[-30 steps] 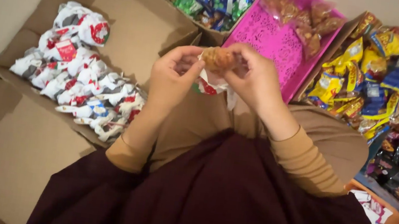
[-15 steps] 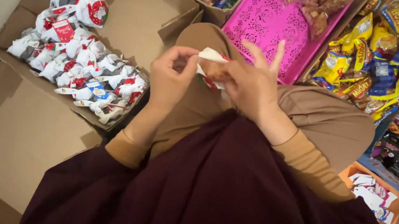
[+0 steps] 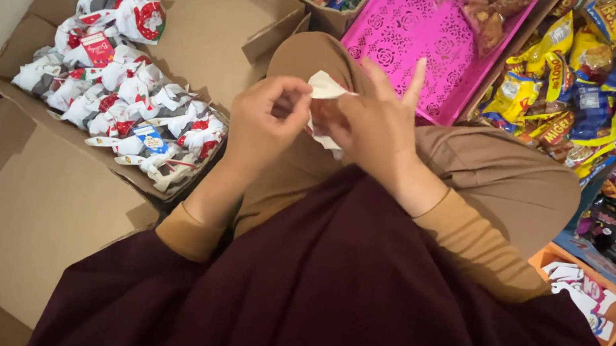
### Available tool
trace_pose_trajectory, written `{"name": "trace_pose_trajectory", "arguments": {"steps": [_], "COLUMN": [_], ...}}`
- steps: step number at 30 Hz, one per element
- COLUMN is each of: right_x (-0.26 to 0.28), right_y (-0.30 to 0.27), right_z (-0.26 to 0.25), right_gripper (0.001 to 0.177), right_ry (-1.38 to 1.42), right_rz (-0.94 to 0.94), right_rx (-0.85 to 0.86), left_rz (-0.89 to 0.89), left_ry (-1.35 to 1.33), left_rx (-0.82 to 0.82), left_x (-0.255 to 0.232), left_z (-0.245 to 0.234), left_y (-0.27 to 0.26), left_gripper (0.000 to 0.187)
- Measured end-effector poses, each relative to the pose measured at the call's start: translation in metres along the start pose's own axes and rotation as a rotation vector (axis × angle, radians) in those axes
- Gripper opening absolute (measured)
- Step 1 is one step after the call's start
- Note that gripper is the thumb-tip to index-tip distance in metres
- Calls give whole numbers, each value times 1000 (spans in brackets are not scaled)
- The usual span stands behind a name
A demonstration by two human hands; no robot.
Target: The person is sitting on the floor and packing various small snack items into small white bags.
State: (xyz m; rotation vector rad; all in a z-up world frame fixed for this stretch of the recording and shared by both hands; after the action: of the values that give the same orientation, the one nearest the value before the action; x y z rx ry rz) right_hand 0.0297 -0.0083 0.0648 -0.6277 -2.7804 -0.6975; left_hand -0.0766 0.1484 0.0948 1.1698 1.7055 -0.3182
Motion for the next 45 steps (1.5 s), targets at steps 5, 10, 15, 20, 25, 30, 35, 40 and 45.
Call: {"name": "trace_pose_trajectory", "arguments": {"steps": [5,10,15,20,25,30,35,40,45], "right_x": [5,-5,-32,-69,-76,-59,-62,-43,-16], "right_y": [28,28,27,10,5,6,10,15,22], "right_z": [-31,-33,-31,4,14,9,-1,-21,-22], "right_gripper": [25,17,8,9,12,16,19,26,27], "right_ry": [84,112,467,769,858,1118,1065,762,95], "right_rz": [248,291,441,595,603,643,681,587,55], "right_rx": [189,152,0,-68,-117,-142,-158,-151,-110], "left_rz": [-86,-152,-142,-76,411,647,532,262,375], "left_ry": [-259,-431,-256,-101,425,605,487,285,251], "left_rx": [151,241,77,-173,-244,-318,-277,-78,-62], "left_x": [-19,-13,-1,34,13,10,13,9,5], "left_z": [-3,6,-6,9,31,43,57,64,21], "left_y": [9,24,57,12,-33,-20,-22,-35,-31], "left_gripper": [22,27,15,23,44,8,8,27,7]}}
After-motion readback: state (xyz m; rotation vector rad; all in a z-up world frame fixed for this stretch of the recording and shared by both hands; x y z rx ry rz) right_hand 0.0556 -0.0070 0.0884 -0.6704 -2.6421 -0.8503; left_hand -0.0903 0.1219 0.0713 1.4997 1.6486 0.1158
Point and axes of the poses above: each hand's wrist, its own y-axis towards the middle knuckle, its own z-axis out of the palm, x = y × z, the point moved 4 cm from there along y, towards the middle knuckle, and after that the axes turned 10 degrees about y, right-handed, at the moved point
